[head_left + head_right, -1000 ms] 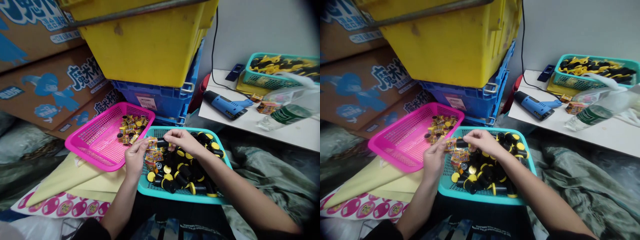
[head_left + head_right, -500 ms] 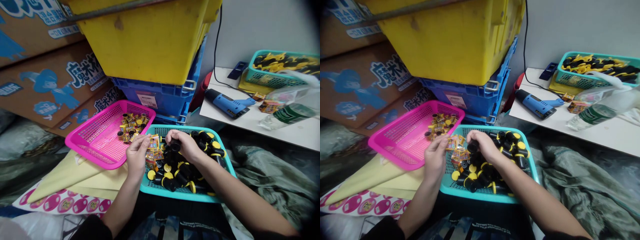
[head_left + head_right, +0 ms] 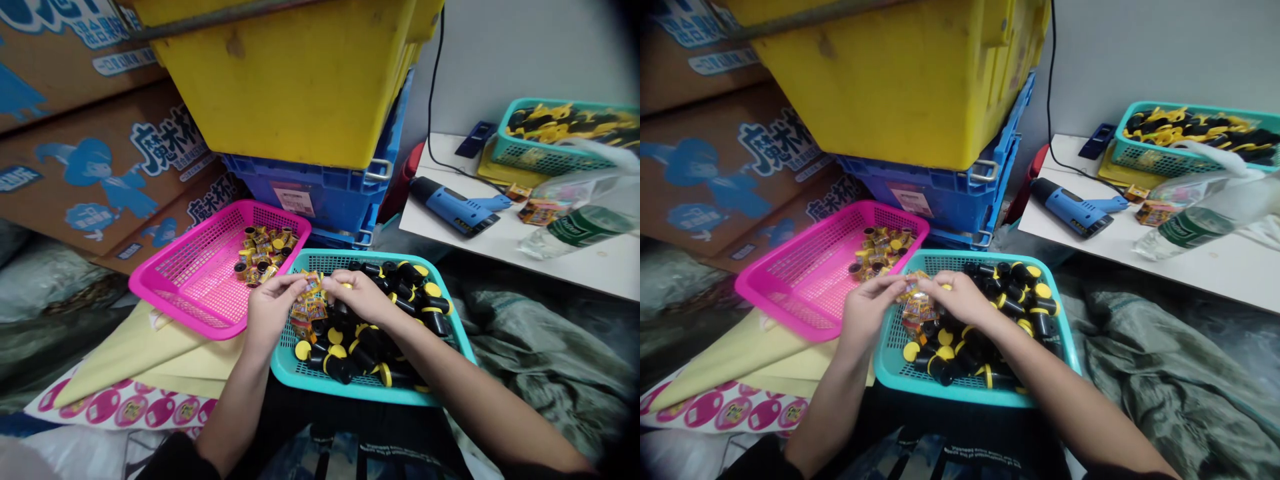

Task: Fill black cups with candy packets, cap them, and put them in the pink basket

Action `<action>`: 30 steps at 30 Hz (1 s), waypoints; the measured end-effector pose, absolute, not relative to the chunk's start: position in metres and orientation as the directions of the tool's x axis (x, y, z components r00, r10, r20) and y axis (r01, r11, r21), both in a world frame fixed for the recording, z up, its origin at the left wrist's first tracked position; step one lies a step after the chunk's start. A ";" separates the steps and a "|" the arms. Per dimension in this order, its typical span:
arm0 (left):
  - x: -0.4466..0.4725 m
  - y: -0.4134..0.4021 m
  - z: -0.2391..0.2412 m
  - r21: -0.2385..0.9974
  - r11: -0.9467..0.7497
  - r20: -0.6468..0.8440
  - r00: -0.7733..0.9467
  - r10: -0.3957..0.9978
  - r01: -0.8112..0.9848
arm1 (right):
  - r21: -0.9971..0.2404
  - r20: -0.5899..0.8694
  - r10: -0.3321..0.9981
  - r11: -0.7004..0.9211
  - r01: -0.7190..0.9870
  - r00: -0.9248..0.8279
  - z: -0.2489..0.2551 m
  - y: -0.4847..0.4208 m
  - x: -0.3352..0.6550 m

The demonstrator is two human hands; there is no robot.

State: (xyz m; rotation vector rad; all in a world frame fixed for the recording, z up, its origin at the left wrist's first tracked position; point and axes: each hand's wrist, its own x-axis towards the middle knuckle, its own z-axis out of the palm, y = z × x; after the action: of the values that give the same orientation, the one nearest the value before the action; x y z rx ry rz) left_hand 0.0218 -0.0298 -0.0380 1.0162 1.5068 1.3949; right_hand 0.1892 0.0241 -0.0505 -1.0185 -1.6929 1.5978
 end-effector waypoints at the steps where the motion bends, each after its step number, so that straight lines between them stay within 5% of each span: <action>1: 0.020 -0.030 -0.039 0.997 0.065 -0.047 -0.372 0.927 0.036 | -0.994 -0.111 0.846 -0.089 0.067 -0.521 -0.051 0.025 0.192; 5: 0.017 -0.031 -0.046 0.996 0.056 -0.023 -0.406 0.913 0.068 | -0.869 -0.205 0.849 -0.386 -0.308 -0.487 -0.042 0.031 0.204; 8: 0.021 -0.033 -0.049 0.998 -0.004 0.028 -0.371 0.928 0.067 | -0.812 -0.193 0.862 -0.409 -0.417 -0.470 -0.033 0.032 0.209; 20: 0.023 -0.034 -0.045 0.970 -0.139 0.199 -0.320 0.926 0.201 | -0.969 -0.071 0.851 -0.182 -0.166 -0.521 -0.046 0.035 0.209; 30: 0.028 -0.032 -0.040 0.974 -0.054 0.117 -0.282 0.952 0.222 | -0.989 0.027 0.896 -0.040 -0.140 -0.444 -0.059 0.028 0.195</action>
State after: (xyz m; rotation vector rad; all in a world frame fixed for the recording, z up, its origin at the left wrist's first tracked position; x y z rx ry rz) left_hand 0.0279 -0.0316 -0.0397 1.2789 1.5515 1.3888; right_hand 0.1946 0.0280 -0.0588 -0.8486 -1.4161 1.6088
